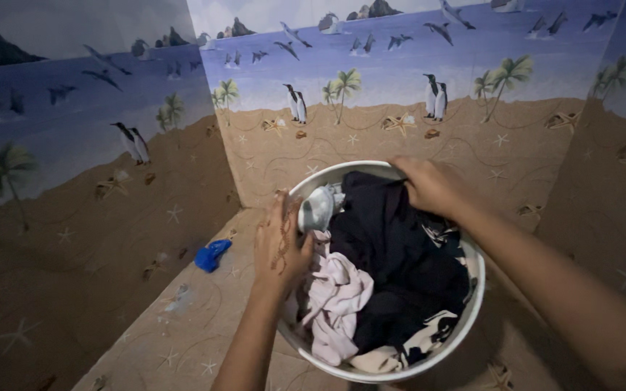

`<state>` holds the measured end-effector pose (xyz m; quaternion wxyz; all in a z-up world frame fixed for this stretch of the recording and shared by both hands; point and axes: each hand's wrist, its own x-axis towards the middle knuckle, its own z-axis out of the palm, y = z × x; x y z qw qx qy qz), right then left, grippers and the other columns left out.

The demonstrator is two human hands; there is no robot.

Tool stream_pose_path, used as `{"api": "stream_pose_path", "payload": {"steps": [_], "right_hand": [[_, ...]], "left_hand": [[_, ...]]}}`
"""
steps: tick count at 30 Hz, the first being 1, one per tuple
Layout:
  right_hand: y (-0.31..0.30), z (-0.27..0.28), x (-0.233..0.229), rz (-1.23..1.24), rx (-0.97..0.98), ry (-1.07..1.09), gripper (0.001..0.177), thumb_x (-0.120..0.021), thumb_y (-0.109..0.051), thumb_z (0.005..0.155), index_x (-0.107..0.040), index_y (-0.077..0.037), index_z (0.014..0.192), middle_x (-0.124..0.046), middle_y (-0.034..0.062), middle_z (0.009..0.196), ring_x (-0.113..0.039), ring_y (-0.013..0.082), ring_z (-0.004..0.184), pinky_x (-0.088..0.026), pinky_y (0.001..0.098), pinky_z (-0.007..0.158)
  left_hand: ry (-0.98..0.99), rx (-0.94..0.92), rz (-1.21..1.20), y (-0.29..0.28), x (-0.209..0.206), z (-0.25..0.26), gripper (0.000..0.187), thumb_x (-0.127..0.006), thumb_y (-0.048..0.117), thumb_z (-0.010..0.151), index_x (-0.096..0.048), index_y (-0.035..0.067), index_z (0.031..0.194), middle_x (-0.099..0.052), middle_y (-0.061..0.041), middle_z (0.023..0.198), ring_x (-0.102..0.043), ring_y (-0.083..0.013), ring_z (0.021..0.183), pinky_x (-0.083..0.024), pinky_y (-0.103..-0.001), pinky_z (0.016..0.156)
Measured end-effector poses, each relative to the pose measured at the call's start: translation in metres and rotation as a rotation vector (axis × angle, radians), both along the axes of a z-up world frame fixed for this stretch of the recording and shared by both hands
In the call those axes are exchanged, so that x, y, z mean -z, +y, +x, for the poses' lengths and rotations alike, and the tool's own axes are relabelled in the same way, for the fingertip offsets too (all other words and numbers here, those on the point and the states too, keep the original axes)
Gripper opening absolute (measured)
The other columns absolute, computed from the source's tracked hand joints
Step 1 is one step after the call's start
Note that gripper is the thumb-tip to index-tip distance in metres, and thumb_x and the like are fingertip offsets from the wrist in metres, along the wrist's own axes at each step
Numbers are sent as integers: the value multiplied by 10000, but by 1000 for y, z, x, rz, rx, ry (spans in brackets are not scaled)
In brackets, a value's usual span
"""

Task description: The person sorts through clothes in a bucket by hand and picks up a blue object from the tiled floor.

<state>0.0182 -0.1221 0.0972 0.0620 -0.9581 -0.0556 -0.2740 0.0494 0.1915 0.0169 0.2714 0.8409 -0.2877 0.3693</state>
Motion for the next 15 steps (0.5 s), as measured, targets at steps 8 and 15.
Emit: {"api": "stream_pose_path", "payload": {"steps": [8,15], "right_hand": [[-18,-13,8,-52,-117,-161,537,-698,-146,828,-598,-124,1355,-649,151,1325,-646,369,1151,-529,467,959],[27,-29,-20,-106,-22,8,538,-691,-224,892,-568,-248,1415,-647,51,1338,-676,296,1133,-553,443,948]], "left_hand": [[-98,83,-10,-7,-5,-5,839,-817,168,734,-476,89,1496,-463,-215,1521,-515,-422,1332,-441,-495,1078],[-20,22,69,-4,-22,-20,962,-839,176,688,-390,125,1537,-448,-198,1529,-486,-399,1358,-430,-520,1035]]}}
